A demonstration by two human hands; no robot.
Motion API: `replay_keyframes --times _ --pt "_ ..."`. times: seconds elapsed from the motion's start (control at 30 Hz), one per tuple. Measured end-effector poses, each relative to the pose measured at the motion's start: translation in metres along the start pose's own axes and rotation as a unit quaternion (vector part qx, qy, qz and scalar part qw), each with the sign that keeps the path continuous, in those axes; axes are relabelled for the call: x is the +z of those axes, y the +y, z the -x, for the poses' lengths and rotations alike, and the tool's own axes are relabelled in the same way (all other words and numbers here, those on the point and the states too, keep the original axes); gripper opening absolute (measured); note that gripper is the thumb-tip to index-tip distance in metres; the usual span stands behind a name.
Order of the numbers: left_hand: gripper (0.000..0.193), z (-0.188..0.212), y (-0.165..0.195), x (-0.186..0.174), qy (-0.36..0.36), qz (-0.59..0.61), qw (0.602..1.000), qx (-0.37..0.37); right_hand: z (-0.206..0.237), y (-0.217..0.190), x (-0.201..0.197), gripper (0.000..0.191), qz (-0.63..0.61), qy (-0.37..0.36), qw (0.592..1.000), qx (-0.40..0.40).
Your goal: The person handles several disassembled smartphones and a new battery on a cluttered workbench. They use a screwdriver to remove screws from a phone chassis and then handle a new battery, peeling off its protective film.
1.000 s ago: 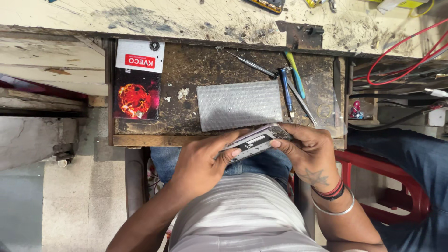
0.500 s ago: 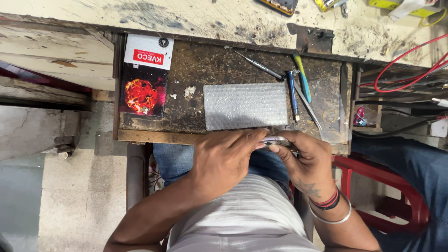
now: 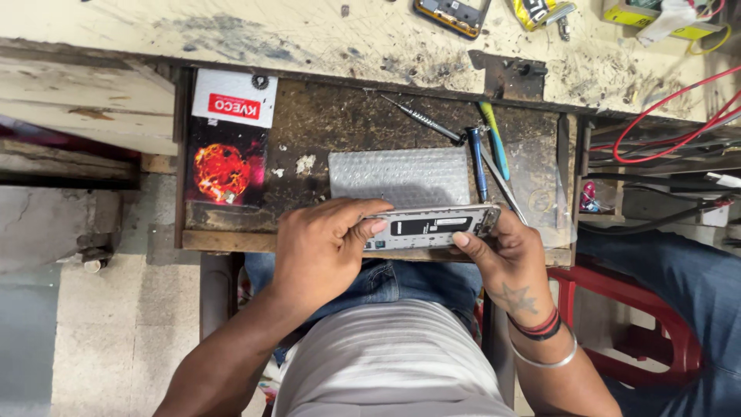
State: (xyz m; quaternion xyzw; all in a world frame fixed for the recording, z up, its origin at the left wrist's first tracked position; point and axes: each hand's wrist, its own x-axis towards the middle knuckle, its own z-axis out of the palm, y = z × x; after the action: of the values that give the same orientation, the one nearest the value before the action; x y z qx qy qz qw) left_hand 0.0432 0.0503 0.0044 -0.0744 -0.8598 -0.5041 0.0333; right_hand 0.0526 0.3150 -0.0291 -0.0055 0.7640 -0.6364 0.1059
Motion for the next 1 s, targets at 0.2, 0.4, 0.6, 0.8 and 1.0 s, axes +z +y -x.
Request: replay_keyframes --times 0.2,0.4,0.6,0.8,1.0 --pt "0.021 -0.035 -0.013 -0.008 -0.045 -0.008 0.997 -0.056 -0.027 -0.017 0.0 0.026 0.196 0.022 0.98 0.014" --pt "0.025 -0.073 -0.03 -0.009 -0.108 -0.12 0.986 -0.041 -0.039 -0.048 -0.027 0.027 0.268 0.103 0.946 -0.15" --pt "0.026 -0.076 -0.034 -0.001 -0.111 -0.193 0.975 0.003 -0.058 -0.071 -0.066 0.019 0.246 0.167 0.946 -0.127" --pt "0.028 -0.076 -0.042 0.002 -0.071 -0.17 0.981 0.058 -0.093 -0.101 -0.084 0.01 0.404 0.176 0.88 -0.176" --pt "0.035 -0.078 -0.045 0.003 -0.065 -0.153 0.983 0.072 -0.13 -0.125 -0.088 0.011 0.483 0.159 0.83 -0.228"
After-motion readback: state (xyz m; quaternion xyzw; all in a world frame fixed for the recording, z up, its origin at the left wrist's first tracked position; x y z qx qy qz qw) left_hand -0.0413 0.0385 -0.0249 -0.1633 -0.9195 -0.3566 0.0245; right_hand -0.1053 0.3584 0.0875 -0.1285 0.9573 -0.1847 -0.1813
